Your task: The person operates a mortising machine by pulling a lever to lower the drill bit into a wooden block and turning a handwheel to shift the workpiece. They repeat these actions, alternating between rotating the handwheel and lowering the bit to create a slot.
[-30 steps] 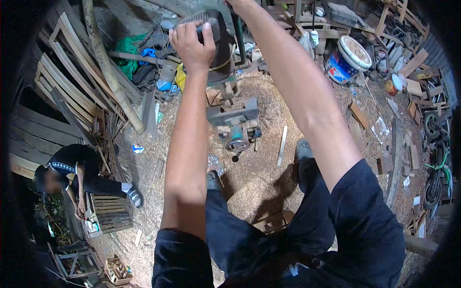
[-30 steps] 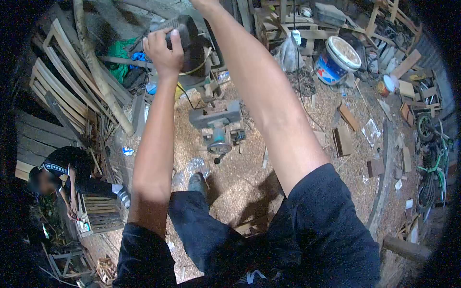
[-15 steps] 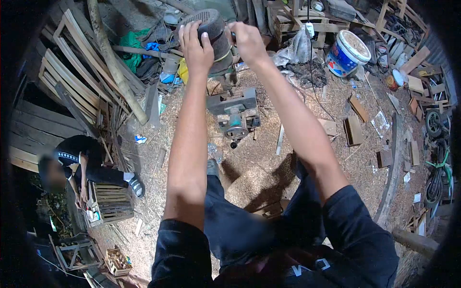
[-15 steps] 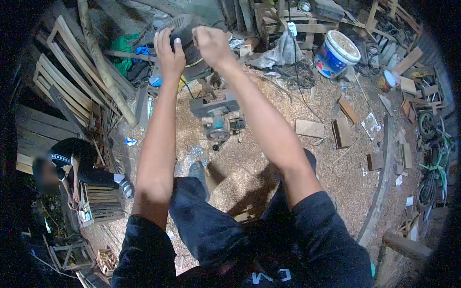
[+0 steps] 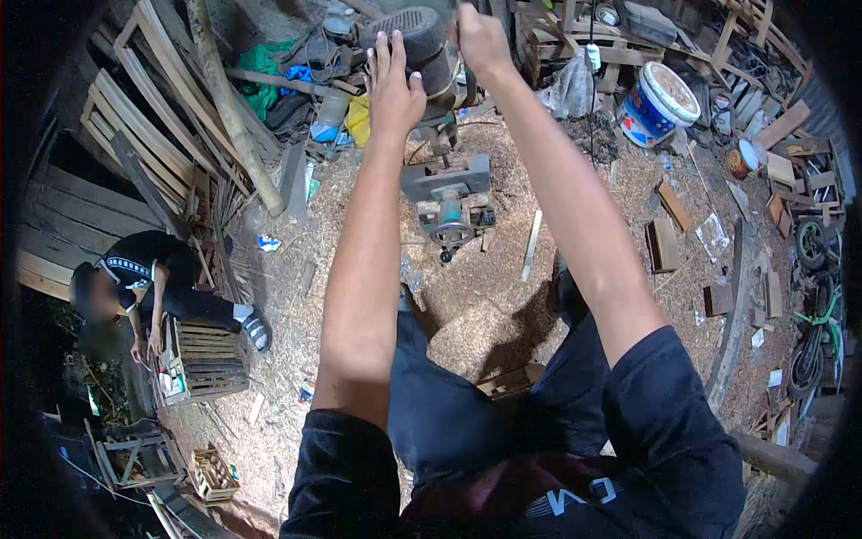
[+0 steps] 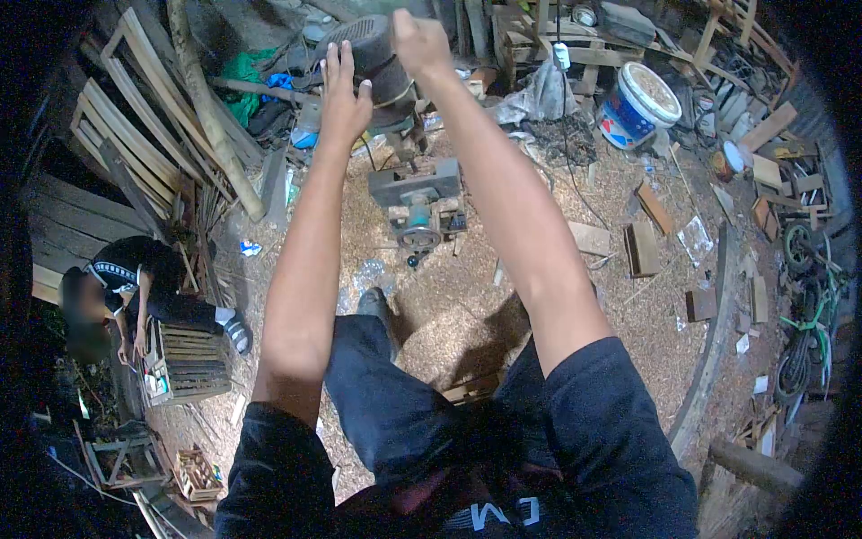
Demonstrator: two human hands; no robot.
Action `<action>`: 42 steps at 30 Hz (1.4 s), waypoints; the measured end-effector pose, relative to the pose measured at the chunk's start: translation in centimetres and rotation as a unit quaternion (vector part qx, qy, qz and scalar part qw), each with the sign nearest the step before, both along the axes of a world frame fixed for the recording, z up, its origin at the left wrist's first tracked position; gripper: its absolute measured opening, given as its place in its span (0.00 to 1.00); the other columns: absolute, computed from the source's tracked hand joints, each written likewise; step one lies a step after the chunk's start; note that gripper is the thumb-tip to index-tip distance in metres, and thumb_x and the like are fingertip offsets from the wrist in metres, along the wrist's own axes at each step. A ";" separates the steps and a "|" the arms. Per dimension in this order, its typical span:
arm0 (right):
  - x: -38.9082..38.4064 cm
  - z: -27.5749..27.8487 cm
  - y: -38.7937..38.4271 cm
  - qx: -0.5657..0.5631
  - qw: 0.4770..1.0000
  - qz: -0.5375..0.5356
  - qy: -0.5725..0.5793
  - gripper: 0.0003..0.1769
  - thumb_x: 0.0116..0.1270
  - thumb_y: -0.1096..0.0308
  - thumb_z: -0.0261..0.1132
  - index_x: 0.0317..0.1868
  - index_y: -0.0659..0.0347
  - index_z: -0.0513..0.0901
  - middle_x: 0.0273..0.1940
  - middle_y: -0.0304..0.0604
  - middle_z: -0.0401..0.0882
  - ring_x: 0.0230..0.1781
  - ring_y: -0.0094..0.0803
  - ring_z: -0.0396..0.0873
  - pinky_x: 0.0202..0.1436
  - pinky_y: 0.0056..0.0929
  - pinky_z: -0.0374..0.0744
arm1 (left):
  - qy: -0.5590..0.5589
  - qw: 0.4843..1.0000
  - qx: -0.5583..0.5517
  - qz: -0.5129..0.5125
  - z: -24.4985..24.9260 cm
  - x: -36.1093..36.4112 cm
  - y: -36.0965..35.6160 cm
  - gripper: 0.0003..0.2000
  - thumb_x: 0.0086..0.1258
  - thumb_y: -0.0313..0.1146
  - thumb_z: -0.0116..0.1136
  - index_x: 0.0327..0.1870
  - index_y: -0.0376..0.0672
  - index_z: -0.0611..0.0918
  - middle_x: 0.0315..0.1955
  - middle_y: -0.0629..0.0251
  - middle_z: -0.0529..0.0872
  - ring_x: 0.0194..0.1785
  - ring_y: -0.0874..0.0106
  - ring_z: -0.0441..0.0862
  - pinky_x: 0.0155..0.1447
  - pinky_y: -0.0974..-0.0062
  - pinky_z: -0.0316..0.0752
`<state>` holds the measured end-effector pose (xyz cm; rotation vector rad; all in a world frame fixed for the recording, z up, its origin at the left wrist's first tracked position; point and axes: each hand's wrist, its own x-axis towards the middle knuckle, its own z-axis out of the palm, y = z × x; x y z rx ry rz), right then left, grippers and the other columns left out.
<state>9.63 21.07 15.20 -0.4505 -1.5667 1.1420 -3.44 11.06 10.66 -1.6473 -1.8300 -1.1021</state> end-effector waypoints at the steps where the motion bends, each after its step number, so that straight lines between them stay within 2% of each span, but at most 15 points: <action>1: 1.1 -1.6 -1.8 0.015 1.000 0.008 0.020 0.26 0.75 0.56 0.48 0.24 0.66 0.76 0.22 0.38 0.74 0.26 0.25 0.69 0.33 0.29 0.67 | 0.003 1.000 -0.008 0.012 -0.1 0.0 -0.3 0.38 0.66 0.28 0.56 0.78 0.47 0.53 0.77 0.47 0.50 0.78 0.42 0.48 0.79 0.54 0.48; 6: 1.7 -2.7 -3.3 0.028 0.994 0.034 0.101 0.25 0.74 0.53 0.53 0.25 0.66 0.75 0.20 0.34 0.70 0.25 0.21 0.66 0.29 0.29 0.67 | -0.013 0.999 -0.030 0.022 -0.3 0.7 -0.8 0.40 0.66 0.31 0.56 0.79 0.51 0.52 0.79 0.53 0.47 0.79 0.44 0.48 0.78 0.49 0.49; 13: -2.0 -0.6 0.0 0.158 0.955 -0.207 0.140 0.33 0.74 0.40 0.52 0.47 0.68 0.80 0.43 0.57 0.83 0.49 0.51 0.81 0.56 0.42 0.75 | 0.003 0.994 -0.057 0.096 0.7 0.8 0.4 0.40 0.68 0.38 0.54 0.80 0.53 0.47 0.80 0.57 0.44 0.79 0.47 0.49 0.77 0.44 0.49; 14: -2.1 0.6 0.2 0.134 0.954 -0.225 0.145 0.30 0.74 0.45 0.55 0.50 0.70 0.80 0.44 0.57 0.84 0.51 0.51 0.81 0.57 0.40 0.76 | 0.000 0.994 -0.058 0.095 0.9 0.9 0.6 0.40 0.69 0.40 0.53 0.80 0.52 0.46 0.80 0.56 0.43 0.79 0.46 0.47 0.77 0.43 0.49; 15: -1.4 1.8 0.3 0.040 0.988 -0.119 0.089 0.34 0.79 0.44 0.44 0.47 0.71 0.80 0.39 0.52 0.83 0.41 0.40 0.80 0.50 0.39 0.75 | -0.005 0.995 -0.052 0.090 1.2 0.9 0.7 0.40 0.70 0.42 0.53 0.80 0.52 0.45 0.80 0.54 0.42 0.79 0.45 0.46 0.77 0.42 0.48; 18: -1.7 1.9 3.8 0.106 0.975 -0.191 0.036 0.32 0.80 0.45 0.43 0.51 0.69 0.78 0.47 0.62 0.81 0.51 0.58 0.78 0.54 0.47 0.73 | 0.001 0.996 -0.021 0.082 2.2 0.3 1.8 0.41 0.71 0.48 0.52 0.80 0.51 0.45 0.79 0.51 0.42 0.79 0.41 0.44 0.76 0.41 0.47; 21: -0.2 1.8 3.4 0.061 0.976 -0.201 -0.049 0.31 0.79 0.45 0.44 0.51 0.69 0.77 0.46 0.63 0.81 0.51 0.60 0.77 0.54 0.47 0.72 | 0.006 0.998 0.013 0.057 3.1 -0.4 2.2 0.41 0.71 0.49 0.53 0.80 0.51 0.46 0.79 0.49 0.42 0.79 0.40 0.44 0.76 0.41 0.47; 22: -0.8 0.2 4.3 0.126 0.962 -0.241 0.019 0.32 0.77 0.44 0.47 0.43 0.70 0.80 0.37 0.58 0.83 0.41 0.53 0.81 0.46 0.45 0.75 | 0.005 0.999 0.008 0.048 3.3 -0.5 1.9 0.40 0.71 0.49 0.53 0.80 0.50 0.48 0.79 0.48 0.42 0.79 0.42 0.45 0.76 0.41 0.47; 25: -0.6 -6.4 6.0 0.051 0.985 -0.163 -0.010 0.26 0.73 0.50 0.58 0.50 0.69 0.81 0.43 0.56 0.85 0.48 0.49 0.83 0.53 0.39 0.77 | 0.016 0.999 -0.022 0.032 2.7 0.1 -0.4 0.38 0.72 0.48 0.52 0.79 0.49 0.50 0.79 0.47 0.43 0.79 0.43 0.44 0.76 0.41 0.46; 30: 3.4 -22.3 1.4 0.001 0.978 -0.058 -0.199 0.20 0.71 0.55 0.61 0.40 0.67 0.84 0.33 0.52 0.84 0.36 0.33 0.81 0.43 0.35 0.77 | -0.101 0.985 -0.138 -0.022 -11.3 1.7 -6.1 0.36 0.72 0.43 0.52 0.76 0.37 0.55 0.77 0.44 0.50 0.80 0.49 0.45 0.78 0.42 0.40; 31: 4.9 -24.7 -0.6 -0.102 0.950 0.034 -0.294 0.21 0.70 0.53 0.61 0.41 0.66 0.84 0.34 0.54 0.85 0.35 0.37 0.82 0.42 0.37 0.77 | -0.153 0.964 -0.216 0.017 -15.2 2.5 -7.7 0.35 0.71 0.43 0.52 0.75 0.35 0.57 0.76 0.41 0.51 0.80 0.49 0.47 0.78 0.41 0.41; 34: 8.0 -32.6 -5.1 0.022 0.828 0.071 -0.556 0.18 0.68 0.57 0.62 0.41 0.66 0.83 0.37 0.61 0.84 0.41 0.56 0.84 0.43 0.46 0.79 | -0.215 0.920 -0.327 0.016 -25.3 2.9 -12.1 0.35 0.68 0.40 0.56 0.73 0.35 0.61 0.67 0.38 0.68 0.74 0.46 0.61 0.76 0.40 0.47; 37: 6.8 -31.7 -8.1 0.086 0.876 0.040 -0.473 0.20 0.66 0.55 0.64 0.41 0.67 0.80 0.33 0.60 0.83 0.33 0.53 0.83 0.40 0.50 0.78 | -0.176 0.936 -0.302 0.030 -23.0 4.5 -12.7 0.33 0.66 0.39 0.58 0.71 0.34 0.64 0.58 0.41 0.78 0.69 0.48 0.70 0.73 0.39 0.52; 38: 6.0 -30.1 -8.8 0.092 0.905 0.004 -0.415 0.15 0.64 0.63 0.65 0.41 0.68 0.78 0.35 0.62 0.83 0.37 0.60 0.81 0.42 0.53 0.78 | -0.140 0.955 -0.260 0.037 -20.9 4.4 -11.9 0.33 0.66 0.38 0.59 0.71 0.34 0.65 0.56 0.42 0.80 0.67 0.49 0.71 0.73 0.39 0.53; 42: 2.7 -23.5 -8.3 0.090 0.905 -0.072 -0.409 0.21 0.66 0.61 0.63 0.57 0.59 0.74 0.40 0.67 0.82 0.44 0.65 0.80 0.49 0.56 0.78 | -0.102 0.974 -0.177 0.094 -12.6 3.5 -9.8 0.32 0.66 0.38 0.58 0.70 0.36 0.67 0.55 0.44 0.81 0.64 0.52 0.74 0.73 0.38 0.53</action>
